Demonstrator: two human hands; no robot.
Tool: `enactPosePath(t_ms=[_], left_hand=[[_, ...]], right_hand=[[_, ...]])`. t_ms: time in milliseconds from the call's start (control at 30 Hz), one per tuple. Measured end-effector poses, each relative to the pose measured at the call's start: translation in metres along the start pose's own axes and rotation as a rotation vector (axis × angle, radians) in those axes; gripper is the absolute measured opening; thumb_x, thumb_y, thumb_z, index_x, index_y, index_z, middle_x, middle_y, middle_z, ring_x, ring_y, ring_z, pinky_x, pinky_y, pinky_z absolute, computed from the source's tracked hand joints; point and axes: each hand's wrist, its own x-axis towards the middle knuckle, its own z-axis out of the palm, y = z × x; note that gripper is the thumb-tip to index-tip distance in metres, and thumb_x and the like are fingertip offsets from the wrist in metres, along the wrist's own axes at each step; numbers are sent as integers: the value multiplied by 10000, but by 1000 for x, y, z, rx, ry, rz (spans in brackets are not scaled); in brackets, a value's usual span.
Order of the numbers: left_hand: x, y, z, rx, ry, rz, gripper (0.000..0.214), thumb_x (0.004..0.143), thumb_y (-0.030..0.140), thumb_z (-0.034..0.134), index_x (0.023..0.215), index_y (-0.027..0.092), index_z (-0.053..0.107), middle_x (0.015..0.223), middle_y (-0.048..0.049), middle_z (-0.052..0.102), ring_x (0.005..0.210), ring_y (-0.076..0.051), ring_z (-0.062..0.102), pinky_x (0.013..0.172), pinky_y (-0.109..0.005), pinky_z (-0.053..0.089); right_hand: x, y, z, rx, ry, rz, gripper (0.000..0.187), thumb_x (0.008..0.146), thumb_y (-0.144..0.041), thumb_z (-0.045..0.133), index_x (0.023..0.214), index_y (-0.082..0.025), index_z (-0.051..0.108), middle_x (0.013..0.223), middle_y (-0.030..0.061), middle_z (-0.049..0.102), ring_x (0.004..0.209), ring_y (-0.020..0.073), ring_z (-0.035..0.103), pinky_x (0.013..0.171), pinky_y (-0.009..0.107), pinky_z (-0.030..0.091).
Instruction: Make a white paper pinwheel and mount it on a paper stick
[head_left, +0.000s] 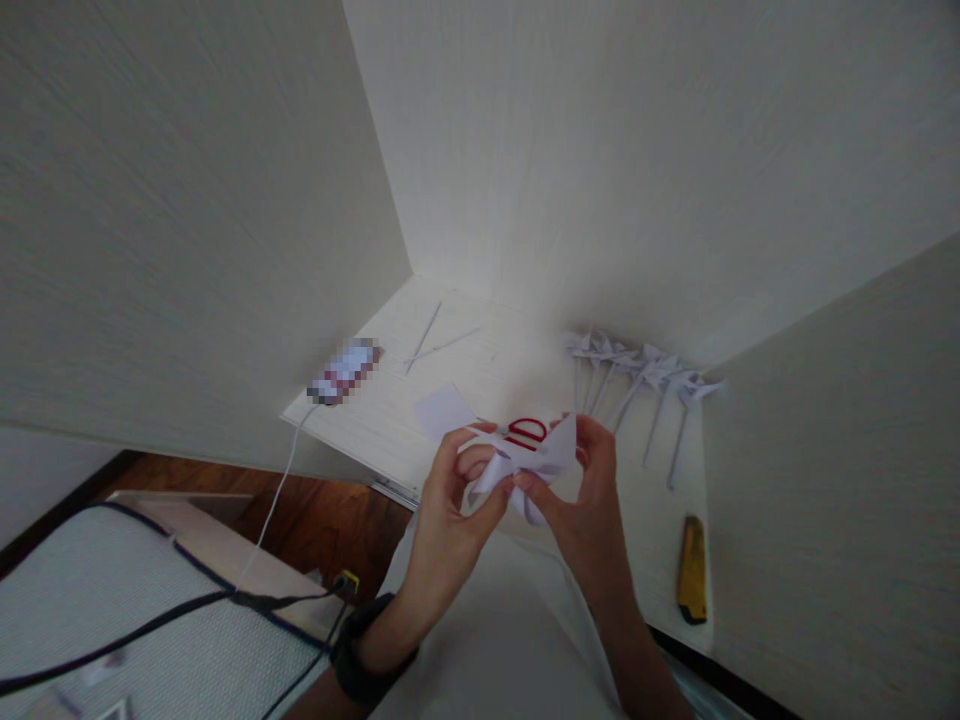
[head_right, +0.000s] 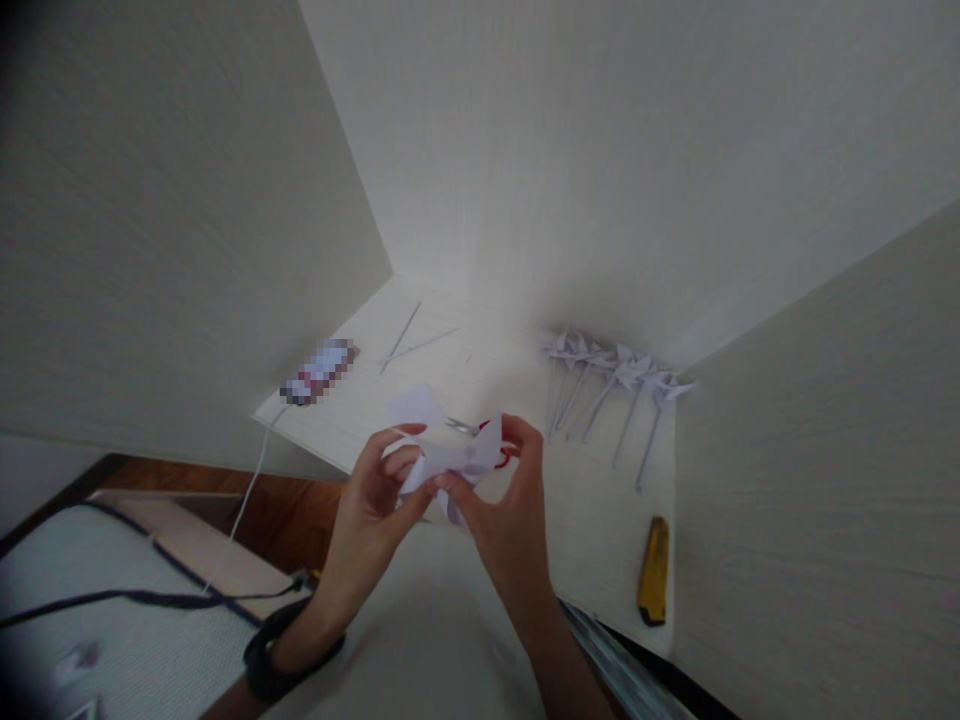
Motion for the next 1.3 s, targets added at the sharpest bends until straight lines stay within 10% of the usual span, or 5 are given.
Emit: enactPosePath(t_ms=[367,900,1133,1300], left_hand=[[2,-2,0,48,-46,-1,396,806,87,661,1133,264,524,1039,9,680,940,-130,673,846,-232,518],[28,-43,-5,71,-171,-119,571,769,228,724,1264,255,442,1251,-84,561,989,-200,666,913,-381,515],[97,-85,-65,381,-212,-66,985,623,236,849,1439,317,303,1414,-157,444,1239,-311,525,910,-463,527],[173,-107,-99,749,-50,28,547,827,265,704,1328,196,495,1416,-130,459,1279,-339,458,973,-542,467]], right_hand=[[3,14,-5,186,-333,227,237,756,-317,714,957,-192,701,989,79,755,950,272,685,901,429,502],[17,57,5,246,-232,369,322,708,-407,743,906,-153,748,922,124,784,889,314,721,848,467,544],[33,68,-2,285,-101,439,428,635,-531,781,826,-151,734,828,130,780,805,320,733,743,422,577],[45,68,-15,274,-7,439,452,590,-555,801,791,-157,725,778,106,771,750,304,730,694,384,581]])
